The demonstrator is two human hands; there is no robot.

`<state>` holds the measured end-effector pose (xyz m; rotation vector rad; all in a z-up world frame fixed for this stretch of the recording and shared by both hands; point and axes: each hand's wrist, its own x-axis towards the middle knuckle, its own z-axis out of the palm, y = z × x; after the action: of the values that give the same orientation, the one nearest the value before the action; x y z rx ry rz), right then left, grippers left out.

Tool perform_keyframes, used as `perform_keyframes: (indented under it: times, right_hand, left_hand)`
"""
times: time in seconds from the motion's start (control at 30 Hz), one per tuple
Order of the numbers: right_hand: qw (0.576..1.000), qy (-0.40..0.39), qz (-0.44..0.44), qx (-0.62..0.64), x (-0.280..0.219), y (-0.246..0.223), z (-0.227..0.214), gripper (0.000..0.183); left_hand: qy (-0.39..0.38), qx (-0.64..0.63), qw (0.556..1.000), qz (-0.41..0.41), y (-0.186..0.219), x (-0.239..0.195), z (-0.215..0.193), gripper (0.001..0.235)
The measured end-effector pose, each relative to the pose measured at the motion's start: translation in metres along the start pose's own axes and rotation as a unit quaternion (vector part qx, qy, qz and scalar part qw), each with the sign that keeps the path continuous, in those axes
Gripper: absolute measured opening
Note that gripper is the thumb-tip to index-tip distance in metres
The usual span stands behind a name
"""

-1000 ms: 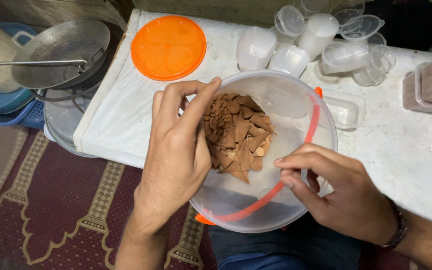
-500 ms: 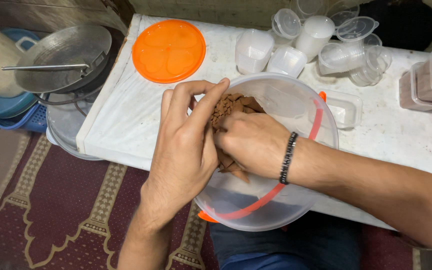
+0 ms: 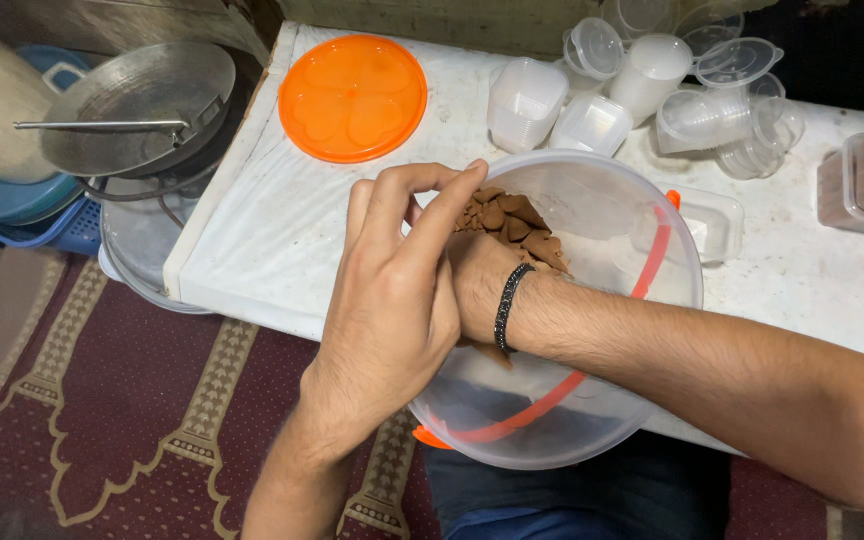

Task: The person takes brown, triangular snack pieces from a large bucket and places them into small, clear plastic containers. They fill one container, then move it aside and begin filling another.

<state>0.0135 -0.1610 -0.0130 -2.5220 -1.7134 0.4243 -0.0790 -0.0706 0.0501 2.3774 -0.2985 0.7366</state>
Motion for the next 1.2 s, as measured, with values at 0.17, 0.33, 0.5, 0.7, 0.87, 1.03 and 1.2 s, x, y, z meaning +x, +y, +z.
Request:
perform_keyframes:
  times: [0.17, 0.33, 0.5, 0.7, 0.87, 1.03, 1.2]
  right_hand:
    - [1.000, -0.012, 0.011, 0.011, -0.004, 0.000, -0.002, 0.029]
    - [1.000, -0.016, 0.016, 0.014, -0.008, 0.001, -0.010, 0.030]
    - [0.999, -0.019, 0.030, 0.021, -0.015, 0.004, -0.019, 0.032]
    - [0.978, 0.151, -0.076, 0.123, -0.056, 0.017, -0.047, 0.004]
    - [0.940, 0.187, -0.043, 0.283, -0.091, 0.029, -0.079, 0.019]
    - [0.906, 0.188, -0.014, 0.378, -0.131, 0.059, -0.082, 0.022]
    - [0.886, 0.174, 0.057, 0.425, -0.174, 0.087, -0.057, 0.035]
  left_hand:
    - [0.006, 0.000, 1.000, 0.004, -0.002, 0.001, 0.001, 0.057]
    - [0.004, 0.003, 1.000, 0.004, -0.003, 0.002, 0.001, 0.059]
    - [0.007, 0.003, 1.000, 0.004, -0.012, 0.007, -0.001, 0.055]
    - [0.000, -0.016, 0.999, -0.032, -0.042, 0.018, -0.001, 0.049]
    - [-0.013, -0.039, 0.997, -0.068, -0.082, 0.027, 0.005, 0.044]
    - [-0.064, -0.038, 0.988, -0.136, -0.102, 0.031, 0.014, 0.045]
    - [-0.045, 0.096, 0.990, -0.095, -0.088, 0.033, 0.013, 0.037]
